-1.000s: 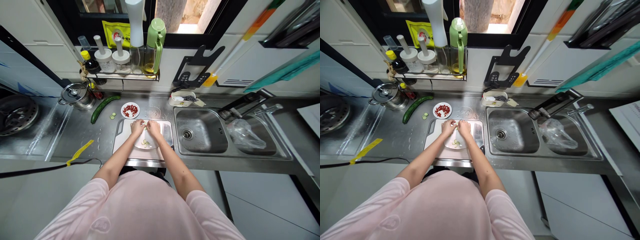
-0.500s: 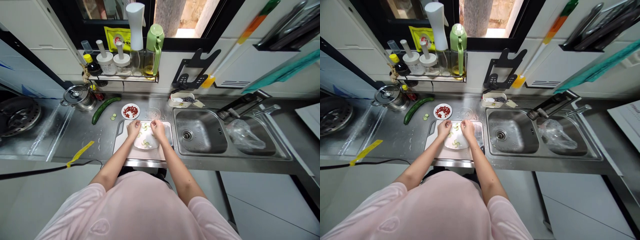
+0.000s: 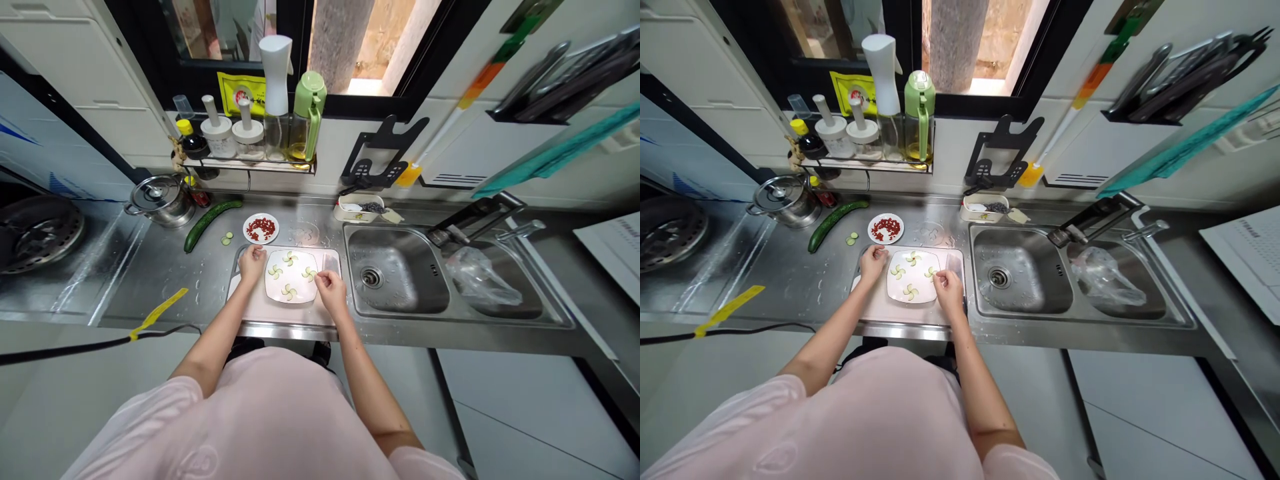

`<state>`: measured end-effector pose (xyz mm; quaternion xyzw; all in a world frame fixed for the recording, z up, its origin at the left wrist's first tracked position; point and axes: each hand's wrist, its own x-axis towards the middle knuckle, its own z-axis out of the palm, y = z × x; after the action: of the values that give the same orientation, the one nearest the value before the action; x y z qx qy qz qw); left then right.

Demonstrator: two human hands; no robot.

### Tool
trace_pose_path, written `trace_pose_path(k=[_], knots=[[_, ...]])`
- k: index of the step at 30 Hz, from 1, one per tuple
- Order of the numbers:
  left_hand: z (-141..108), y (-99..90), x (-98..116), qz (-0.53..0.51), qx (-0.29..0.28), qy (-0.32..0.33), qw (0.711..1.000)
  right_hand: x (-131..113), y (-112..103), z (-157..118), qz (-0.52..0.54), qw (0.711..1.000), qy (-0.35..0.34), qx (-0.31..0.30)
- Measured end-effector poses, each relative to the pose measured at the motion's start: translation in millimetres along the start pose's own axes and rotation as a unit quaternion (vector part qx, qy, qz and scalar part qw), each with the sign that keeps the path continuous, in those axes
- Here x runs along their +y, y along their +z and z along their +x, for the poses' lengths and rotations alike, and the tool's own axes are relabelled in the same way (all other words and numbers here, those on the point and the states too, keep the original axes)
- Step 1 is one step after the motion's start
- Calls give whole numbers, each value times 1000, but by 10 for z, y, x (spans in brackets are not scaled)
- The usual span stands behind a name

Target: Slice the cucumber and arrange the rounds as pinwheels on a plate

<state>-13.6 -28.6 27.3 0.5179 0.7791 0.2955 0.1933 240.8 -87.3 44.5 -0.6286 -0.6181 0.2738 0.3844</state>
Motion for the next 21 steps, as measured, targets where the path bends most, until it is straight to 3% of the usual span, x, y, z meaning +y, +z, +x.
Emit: trace_pose_path(k=[9, 21], knots=[[520, 91, 84, 65, 2, -13, 998, -1, 12, -218, 18, 1000, 2, -16], [859, 280, 279, 240, -84, 70, 965, -25, -24, -313, 10, 1000, -1, -15]])
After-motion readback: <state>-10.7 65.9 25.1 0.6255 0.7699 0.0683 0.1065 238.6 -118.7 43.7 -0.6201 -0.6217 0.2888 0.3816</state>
